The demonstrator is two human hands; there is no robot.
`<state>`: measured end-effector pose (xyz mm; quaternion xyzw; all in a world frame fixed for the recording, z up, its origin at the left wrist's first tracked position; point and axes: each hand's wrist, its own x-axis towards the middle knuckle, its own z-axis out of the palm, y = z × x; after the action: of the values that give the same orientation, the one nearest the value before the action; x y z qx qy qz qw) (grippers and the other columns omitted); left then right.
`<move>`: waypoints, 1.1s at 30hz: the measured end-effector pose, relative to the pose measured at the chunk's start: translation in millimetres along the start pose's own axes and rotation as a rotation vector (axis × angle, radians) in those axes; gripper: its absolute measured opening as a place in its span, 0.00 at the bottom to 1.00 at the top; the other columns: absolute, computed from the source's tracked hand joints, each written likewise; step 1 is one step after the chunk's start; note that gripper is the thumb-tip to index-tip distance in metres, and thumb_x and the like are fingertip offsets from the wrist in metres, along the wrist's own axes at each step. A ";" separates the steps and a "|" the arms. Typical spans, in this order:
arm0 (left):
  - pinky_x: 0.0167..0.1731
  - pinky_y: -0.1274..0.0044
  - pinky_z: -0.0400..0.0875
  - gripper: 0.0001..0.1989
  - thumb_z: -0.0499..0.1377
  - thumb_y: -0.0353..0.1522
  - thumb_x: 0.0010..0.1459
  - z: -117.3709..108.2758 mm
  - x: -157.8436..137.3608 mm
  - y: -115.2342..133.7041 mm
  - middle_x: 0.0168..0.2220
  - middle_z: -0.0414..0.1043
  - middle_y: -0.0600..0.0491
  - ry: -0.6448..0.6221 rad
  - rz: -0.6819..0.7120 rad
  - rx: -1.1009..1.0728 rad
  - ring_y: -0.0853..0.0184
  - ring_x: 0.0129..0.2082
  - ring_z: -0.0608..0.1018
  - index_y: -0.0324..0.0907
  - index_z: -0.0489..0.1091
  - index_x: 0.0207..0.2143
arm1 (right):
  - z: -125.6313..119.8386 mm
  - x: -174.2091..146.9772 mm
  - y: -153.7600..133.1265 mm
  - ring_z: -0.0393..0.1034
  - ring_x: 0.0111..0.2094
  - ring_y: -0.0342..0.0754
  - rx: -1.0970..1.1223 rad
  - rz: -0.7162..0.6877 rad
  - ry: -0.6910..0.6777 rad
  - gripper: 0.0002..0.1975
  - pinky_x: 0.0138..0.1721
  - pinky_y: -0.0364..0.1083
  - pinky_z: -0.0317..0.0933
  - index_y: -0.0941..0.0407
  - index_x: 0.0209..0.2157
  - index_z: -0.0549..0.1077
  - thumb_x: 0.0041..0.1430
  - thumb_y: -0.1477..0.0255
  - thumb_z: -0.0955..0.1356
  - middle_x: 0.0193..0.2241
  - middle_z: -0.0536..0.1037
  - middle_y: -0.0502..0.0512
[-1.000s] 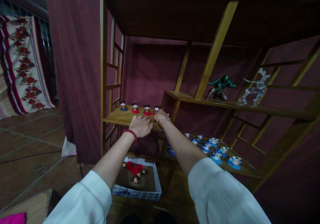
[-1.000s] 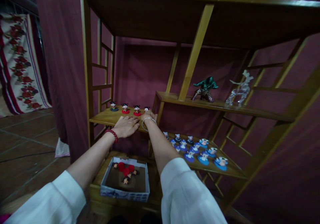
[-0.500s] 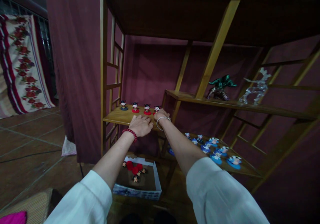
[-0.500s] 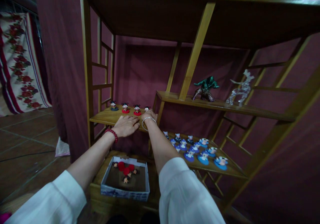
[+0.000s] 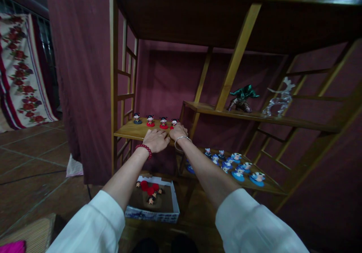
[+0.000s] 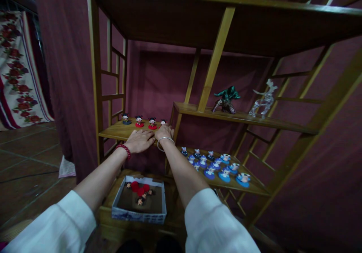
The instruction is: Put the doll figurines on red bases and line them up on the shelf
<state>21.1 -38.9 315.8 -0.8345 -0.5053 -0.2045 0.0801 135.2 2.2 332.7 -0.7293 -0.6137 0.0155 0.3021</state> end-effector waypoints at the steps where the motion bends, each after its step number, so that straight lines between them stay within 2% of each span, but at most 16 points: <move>1: 0.42 0.65 0.56 0.23 0.38 0.41 0.56 -0.5 -0.2 0.1 0.50 0.65 0.50 0.000 0.002 0.004 0.58 0.47 0.65 0.45 0.64 0.45 | 0.0 -3.5 -0.6 0.60 0.48 0.59 -0.026 0.000 0.013 0.25 0.45 0.50 0.54 0.67 0.47 0.61 0.46 0.74 0.65 0.47 0.64 0.73; 4: 0.42 0.66 0.56 0.23 0.37 0.41 0.56 -2.7 -0.2 0.4 0.50 0.64 0.51 -0.013 0.005 0.014 0.59 0.47 0.65 0.46 0.64 0.45 | -0.9 -14.0 -0.2 0.58 0.49 0.58 -0.082 -0.059 0.023 0.25 0.45 0.50 0.53 0.64 0.49 0.60 0.46 0.75 0.63 0.48 0.62 0.69; 9: 0.44 0.66 0.56 0.21 0.38 0.37 0.56 -6.2 0.7 -3.5 0.51 0.62 0.53 -0.094 -0.012 0.032 0.60 0.48 0.64 0.48 0.61 0.48 | -1.8 -24.2 6.8 0.58 0.48 0.52 -0.122 -0.315 0.035 0.20 0.46 0.46 0.51 0.60 0.46 0.66 0.49 0.77 0.61 0.47 0.65 0.62; 13: 0.46 0.66 0.55 0.21 0.37 0.37 0.56 -5.6 0.1 -15.2 0.53 0.60 0.52 -0.089 -0.064 0.059 0.62 0.51 0.63 0.46 0.61 0.48 | 1.5 -22.7 9.6 0.61 0.44 0.48 -0.143 -0.459 0.042 0.16 0.45 0.43 0.50 0.58 0.42 0.69 0.52 0.77 0.59 0.42 0.70 0.58; 18: 0.50 0.66 0.51 0.24 0.36 0.39 0.56 -4.8 1.7 -31.0 0.57 0.53 0.48 -0.132 -0.169 0.086 0.62 0.56 0.55 0.41 0.58 0.50 | 2.3 -20.6 8.1 0.64 0.41 0.46 -0.187 -0.514 0.014 0.15 0.44 0.42 0.49 0.59 0.39 0.71 0.54 0.76 0.57 0.39 0.73 0.58; 24: 0.50 0.66 0.52 0.24 0.38 0.37 0.55 -5.1 11.1 -46.7 0.56 0.54 0.42 -0.153 -0.286 0.084 0.59 0.56 0.56 0.34 0.59 0.49 | -0.4 -20.6 7.1 0.65 0.40 0.45 -0.228 -0.580 -0.016 0.16 0.42 0.42 0.48 0.60 0.39 0.72 0.56 0.76 0.56 0.38 0.74 0.59; 33: 0.50 0.72 0.53 0.23 0.39 0.34 0.54 -3.9 24.2 -64.2 0.53 0.58 0.42 -0.196 -0.241 0.129 0.62 0.54 0.60 0.33 0.60 0.48 | 1.6 -22.0 8.3 0.65 0.40 0.46 -0.222 -0.581 -0.004 0.16 0.41 0.43 0.48 0.61 0.36 0.72 0.56 0.76 0.56 0.37 0.74 0.59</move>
<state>-26.4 9.9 324.8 -0.7769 -0.6192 -0.0974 0.0589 136.5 -17.5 319.9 -0.5518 -0.7951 -0.1372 0.2113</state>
